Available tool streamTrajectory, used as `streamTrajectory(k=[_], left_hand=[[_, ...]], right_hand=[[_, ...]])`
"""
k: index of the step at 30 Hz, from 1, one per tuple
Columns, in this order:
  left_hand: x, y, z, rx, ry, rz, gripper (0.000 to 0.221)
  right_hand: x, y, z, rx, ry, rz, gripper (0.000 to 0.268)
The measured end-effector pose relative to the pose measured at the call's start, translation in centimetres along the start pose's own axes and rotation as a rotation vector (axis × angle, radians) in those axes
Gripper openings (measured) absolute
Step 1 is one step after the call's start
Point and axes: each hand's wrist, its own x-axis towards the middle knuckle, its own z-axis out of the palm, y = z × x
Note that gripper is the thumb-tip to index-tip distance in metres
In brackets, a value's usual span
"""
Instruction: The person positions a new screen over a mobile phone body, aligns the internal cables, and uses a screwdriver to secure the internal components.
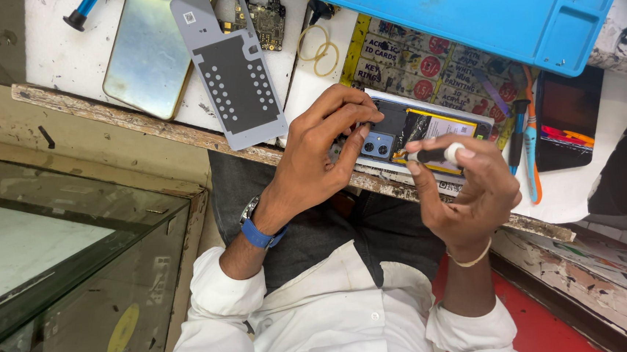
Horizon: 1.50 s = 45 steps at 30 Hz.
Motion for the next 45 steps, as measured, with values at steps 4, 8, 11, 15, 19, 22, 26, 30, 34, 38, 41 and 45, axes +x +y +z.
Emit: streamTrajectory(k=[4, 8, 11, 15, 19, 22, 26, 30, 34, 38, 41, 45], left_hand=[[0.0, 0.2, 0.1, 0.013, 0.005, -0.008, 0.022], [0.2, 0.5, -0.1, 0.023, 0.007, 0.002, 0.022], [0.6, 1.2, -0.1, 0.019, 0.025, -0.003, 0.023], [1.3, 3.9, -0.4, 0.096, 0.014, 0.048, 0.029], [3.8, 5.5, -0.6, 0.193, -0.084, 0.219, 0.023], [7.9, 4.9, 0.1, 0.367, -0.162, 0.401, 0.028], [14.2, 2.5, 4.4, 0.454, -0.262, 0.547, 0.029], [17.3, 0.8, 9.6, 0.454, -0.083, 0.598, 0.030], [18.3, -0.2, 12.7, 0.462, 0.001, 0.485, 0.023], [18.5, -0.5, 13.6, 0.541, 0.030, 0.356, 0.025], [18.8, -0.8, 14.0, 0.526, 0.060, 0.438, 0.027], [19.6, -0.7, 15.4, 0.570, 0.063, 0.380, 0.032]], right_hand=[[-0.1, -0.3, 0.2, -0.074, 0.049, -0.015, 0.068], [-0.2, -0.2, 0.7, 0.012, 0.068, -0.022, 0.064], [-0.3, -0.2, 0.9, 0.057, 0.076, -0.021, 0.063], [0.6, -0.5, 0.9, -0.075, 0.105, -0.116, 0.065], [0.4, -0.6, 0.8, -0.117, 0.077, -0.091, 0.062], [-0.3, 0.1, 0.5, -0.045, 0.035, -0.038, 0.063], [-2.0, 1.6, -0.5, 0.193, 0.279, 0.196, 0.069], [-3.8, 2.4, -2.9, 0.196, 0.451, 0.316, 0.075], [-4.5, 2.7, -3.2, 0.263, 0.506, 0.349, 0.076], [-4.6, 2.9, -3.2, 0.244, 0.478, 0.337, 0.075], [-4.8, 2.9, -3.2, 0.259, 0.474, 0.343, 0.074], [-4.7, 2.9, -3.2, 0.279, 0.465, 0.342, 0.073]])
